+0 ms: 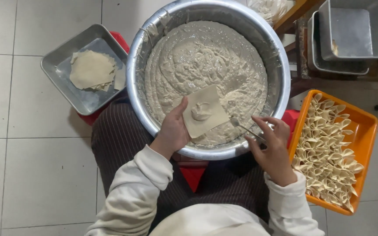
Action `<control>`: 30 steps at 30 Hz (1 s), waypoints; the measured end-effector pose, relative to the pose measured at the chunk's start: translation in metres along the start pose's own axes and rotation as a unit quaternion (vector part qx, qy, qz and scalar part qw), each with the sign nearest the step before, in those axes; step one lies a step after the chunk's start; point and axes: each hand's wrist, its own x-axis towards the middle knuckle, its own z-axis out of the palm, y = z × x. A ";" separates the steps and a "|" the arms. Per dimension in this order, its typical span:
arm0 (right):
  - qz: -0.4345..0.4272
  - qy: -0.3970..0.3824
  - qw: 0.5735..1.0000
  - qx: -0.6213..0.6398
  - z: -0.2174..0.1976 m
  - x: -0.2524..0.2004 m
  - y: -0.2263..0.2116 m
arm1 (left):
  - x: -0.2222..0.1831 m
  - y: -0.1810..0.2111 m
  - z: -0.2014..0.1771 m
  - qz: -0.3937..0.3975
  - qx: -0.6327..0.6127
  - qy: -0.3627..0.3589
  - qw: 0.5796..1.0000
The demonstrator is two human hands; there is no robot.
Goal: The person is preparing dumplings by taking a wrapper, adding filling with a spoon, folding it into a specific shape, and placing it in a tray.
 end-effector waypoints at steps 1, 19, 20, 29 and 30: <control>0.002 0.000 1.000 0.000 0.010 0.001 -0.005 | 0.003 -0.007 -0.002 -0.002 0.001 0.000 1.000; 0.109 0.089 0.977 0.160 0.038 0.028 -0.041 | 0.010 -0.049 0.012 0.038 0.082 -0.082 0.992; 0.122 0.123 0.971 0.166 0.041 0.029 -0.048 | 0.003 -0.050 0.021 0.076 0.055 -0.091 0.991; 0.150 0.232 0.921 0.274 0.048 0.027 -0.066 | 0.005 -0.065 0.017 0.293 0.275 -0.170 0.900; 0.161 0.236 0.911 0.297 0.047 0.027 -0.069 | 0.009 -0.065 0.013 0.296 0.263 -0.172 0.902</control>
